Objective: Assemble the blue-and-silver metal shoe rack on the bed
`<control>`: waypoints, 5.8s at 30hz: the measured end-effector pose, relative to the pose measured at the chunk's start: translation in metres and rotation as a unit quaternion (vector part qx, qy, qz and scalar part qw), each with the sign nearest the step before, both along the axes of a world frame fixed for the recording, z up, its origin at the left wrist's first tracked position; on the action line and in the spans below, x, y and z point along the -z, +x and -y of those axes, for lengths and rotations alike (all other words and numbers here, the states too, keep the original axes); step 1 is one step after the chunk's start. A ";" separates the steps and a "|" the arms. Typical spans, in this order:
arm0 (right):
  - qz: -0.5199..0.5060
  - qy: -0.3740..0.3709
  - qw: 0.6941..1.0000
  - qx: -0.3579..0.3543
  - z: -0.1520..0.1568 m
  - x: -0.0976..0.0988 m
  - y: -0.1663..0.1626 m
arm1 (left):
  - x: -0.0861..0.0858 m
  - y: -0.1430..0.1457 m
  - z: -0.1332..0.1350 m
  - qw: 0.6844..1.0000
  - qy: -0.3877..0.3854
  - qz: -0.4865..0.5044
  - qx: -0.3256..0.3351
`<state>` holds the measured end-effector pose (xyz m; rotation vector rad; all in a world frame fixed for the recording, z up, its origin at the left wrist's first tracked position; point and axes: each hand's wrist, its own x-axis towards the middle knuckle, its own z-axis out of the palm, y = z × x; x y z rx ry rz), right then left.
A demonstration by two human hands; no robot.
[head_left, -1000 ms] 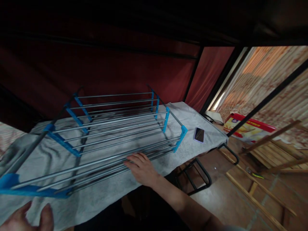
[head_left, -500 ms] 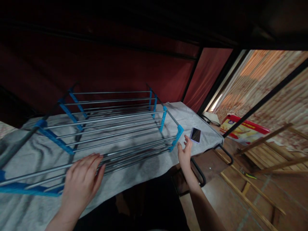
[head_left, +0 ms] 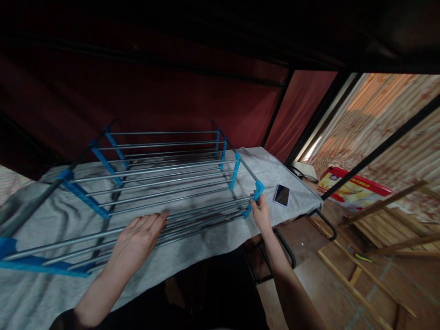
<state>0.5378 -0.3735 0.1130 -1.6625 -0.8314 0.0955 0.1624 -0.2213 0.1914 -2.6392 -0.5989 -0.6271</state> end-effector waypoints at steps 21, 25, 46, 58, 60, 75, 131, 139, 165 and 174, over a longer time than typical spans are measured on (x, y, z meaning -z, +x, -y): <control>0.014 -0.022 1.000 0.013 -0.001 -0.004 0.006 | 0.004 0.002 -0.003 1.000 0.002 -0.023 -0.016; 0.015 -0.022 1.000 0.014 -0.001 -0.005 0.006 | 0.002 0.002 -0.002 0.999 0.002 -0.029 -0.022; 0.003 -0.013 1.000 0.023 -0.001 0.005 0.010 | -0.006 0.080 0.024 0.994 0.019 -0.091 0.063; 0.008 -0.044 0.998 0.036 -0.001 0.001 0.004 | 0.000 0.117 0.029 0.991 0.039 -0.102 0.081; 0.010 -0.043 0.998 0.037 -0.001 0.001 0.004 | 0.000 0.121 0.030 0.990 0.037 -0.106 0.081; 0.021 -0.060 0.997 0.033 -0.001 -0.007 0.002 | 0.005 0.144 0.034 0.993 0.014 -0.091 0.071; 0.001 -0.009 1.000 -0.016 -0.008 0.005 0.010 | 0.003 0.168 0.043 0.995 -0.060 -0.063 0.055; 0.023 -0.015 1.000 -0.008 -0.003 -0.010 0.008 | -0.001 0.166 0.042 0.994 -0.069 -0.066 0.050; 0.086 -0.078 0.993 0.025 -0.001 -0.022 0.003 | -0.005 0.170 0.040 0.993 -0.097 -0.052 0.047; 0.082 -0.069 0.994 0.025 -0.001 -0.020 0.004 | -0.008 0.168 0.042 0.994 -0.091 -0.043 0.053</control>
